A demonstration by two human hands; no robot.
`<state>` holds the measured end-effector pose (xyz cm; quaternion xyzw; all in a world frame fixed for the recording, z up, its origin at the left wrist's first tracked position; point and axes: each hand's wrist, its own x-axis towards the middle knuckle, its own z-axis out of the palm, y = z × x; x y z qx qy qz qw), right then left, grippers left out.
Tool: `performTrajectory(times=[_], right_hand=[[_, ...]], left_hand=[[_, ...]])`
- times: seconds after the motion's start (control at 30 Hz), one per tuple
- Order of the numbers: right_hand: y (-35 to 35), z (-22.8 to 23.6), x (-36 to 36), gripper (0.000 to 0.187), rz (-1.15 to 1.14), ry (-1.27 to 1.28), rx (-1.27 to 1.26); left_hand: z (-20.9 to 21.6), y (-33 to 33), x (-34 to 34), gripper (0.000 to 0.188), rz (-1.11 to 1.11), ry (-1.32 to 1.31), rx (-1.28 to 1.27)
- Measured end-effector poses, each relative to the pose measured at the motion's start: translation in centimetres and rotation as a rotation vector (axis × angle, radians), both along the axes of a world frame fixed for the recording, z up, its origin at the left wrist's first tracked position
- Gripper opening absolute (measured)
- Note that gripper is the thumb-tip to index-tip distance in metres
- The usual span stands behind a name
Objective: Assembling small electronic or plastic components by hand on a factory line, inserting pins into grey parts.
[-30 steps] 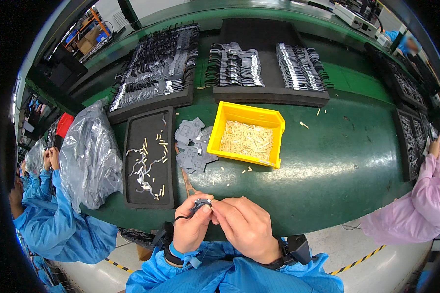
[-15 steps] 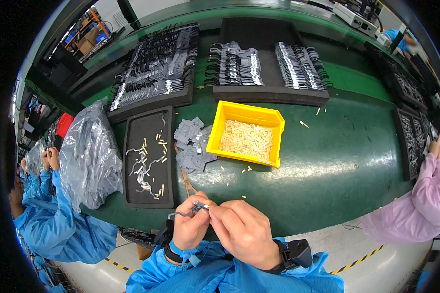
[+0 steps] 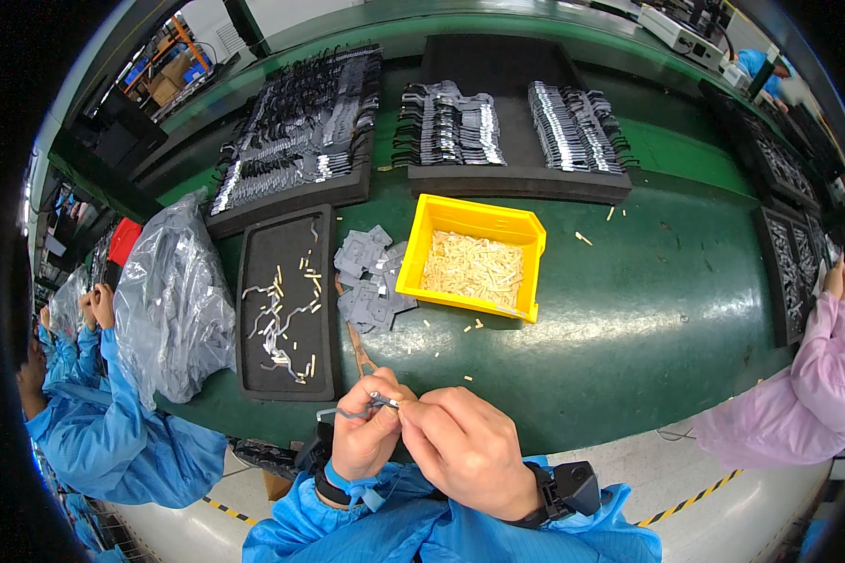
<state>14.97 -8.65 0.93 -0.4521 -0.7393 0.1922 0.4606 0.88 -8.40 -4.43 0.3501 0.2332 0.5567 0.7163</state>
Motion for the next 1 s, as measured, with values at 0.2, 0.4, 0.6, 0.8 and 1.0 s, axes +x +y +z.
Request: performTrajectory(times=[0.2,0.4,0.6,0.8,1.0], right_hand=[[0.0,0.1,-0.1,0.016,0.003,0.023,-0.022],[0.3,-0.4,0.2,0.015,0.081,0.173,-0.249],[0.1,-0.9,0.2,0.013,0.085,0.291,-0.317],[0.2,-1.2,0.1,0.009,0.118,0.316,-0.242],[0.3,-1.6,0.0,0.010,0.098,0.314,-0.176]], left_hand=[[0.4,0.0,0.1,0.011,0.022,-0.006,0.018],[0.3,0.1,0.1,0.012,0.029,-0.065,-0.008],[0.8,0.0,0.3,0.012,0.073,-0.063,-0.089],[1.2,0.0,0.1,0.012,0.047,-0.064,-0.063],[1.8,0.0,0.3,0.011,0.085,-0.011,-0.080]])
